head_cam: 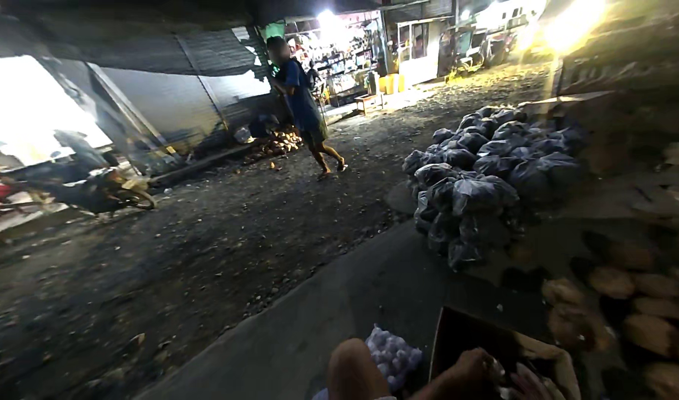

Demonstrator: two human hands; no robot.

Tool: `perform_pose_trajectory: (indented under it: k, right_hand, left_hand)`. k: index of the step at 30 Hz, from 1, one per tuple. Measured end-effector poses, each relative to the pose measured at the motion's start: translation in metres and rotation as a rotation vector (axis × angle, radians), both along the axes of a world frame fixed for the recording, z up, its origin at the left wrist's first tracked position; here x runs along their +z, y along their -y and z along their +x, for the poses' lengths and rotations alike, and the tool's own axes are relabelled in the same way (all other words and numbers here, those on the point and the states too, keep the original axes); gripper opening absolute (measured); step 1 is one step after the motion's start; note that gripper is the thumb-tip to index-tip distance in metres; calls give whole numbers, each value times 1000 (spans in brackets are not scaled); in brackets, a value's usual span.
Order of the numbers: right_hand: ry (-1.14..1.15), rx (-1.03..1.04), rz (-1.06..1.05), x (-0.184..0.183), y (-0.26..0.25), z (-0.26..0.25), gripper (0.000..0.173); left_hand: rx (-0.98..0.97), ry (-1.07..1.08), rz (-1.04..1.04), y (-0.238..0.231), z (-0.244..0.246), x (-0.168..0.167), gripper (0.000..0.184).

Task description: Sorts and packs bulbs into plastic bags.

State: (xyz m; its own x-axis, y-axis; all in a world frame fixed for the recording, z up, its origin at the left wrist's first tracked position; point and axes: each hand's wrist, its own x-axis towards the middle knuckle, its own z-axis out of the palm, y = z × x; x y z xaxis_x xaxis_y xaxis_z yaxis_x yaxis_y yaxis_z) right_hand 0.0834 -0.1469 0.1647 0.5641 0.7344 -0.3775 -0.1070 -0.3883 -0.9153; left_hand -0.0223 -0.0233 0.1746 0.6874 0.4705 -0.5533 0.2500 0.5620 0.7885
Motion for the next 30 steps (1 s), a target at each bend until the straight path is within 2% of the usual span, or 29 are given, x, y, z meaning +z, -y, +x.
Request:
perform_pose_trajectory:
  k: [2, 4, 7, 9, 12, 15, 17, 19, 25, 28, 30]
  right_hand:
    - [-1, 130, 116, 8, -3, 0, 58]
    - [164, 225, 111, 14, -7, -6, 54]
    - [440, 306, -112, 10, -7, -19, 50]
    - [545, 373, -332, 18, -10, -28, 52]
    - [557, 408, -434, 30, -12, -34, 45]
    - [411, 521, -441, 20, -11, -22, 43]
    - [308, 500, -423, 8, -5, -15, 41]
    - [291, 518, -458, 14, -4, -13, 41]
    - [382, 628, -545, 16, -3, -10, 41]
    - [368, 561, -374, -6, -4, -7, 38]
    - [302, 352, -184, 2, -4, -11, 35]
  left_hand:
    - [32, -5, -123, 5, 0, 6, 32]
    - [-8, 24, -106, 8, 1, 3, 42]
    - [-146, -42, 70, 9, -3, -8, 56]
    - [-205, -103, 211, 12, -9, -9, 56]
    - [-349, -270, 455, 16, -16, -4, 50]
    - [-563, -380, 759, 13, -16, -10, 40]
    - [-684, -443, 883, 14, -11, -7, 37]
    - [-779, -468, 978, 10, -9, -7, 37]
    - [-861, -417, 910, 0, -4, -5, 37]
    - [-839, -339, 859, -13, -4, 0, 38]
    - [-663, -228, 757, -18, -9, 20, 36]
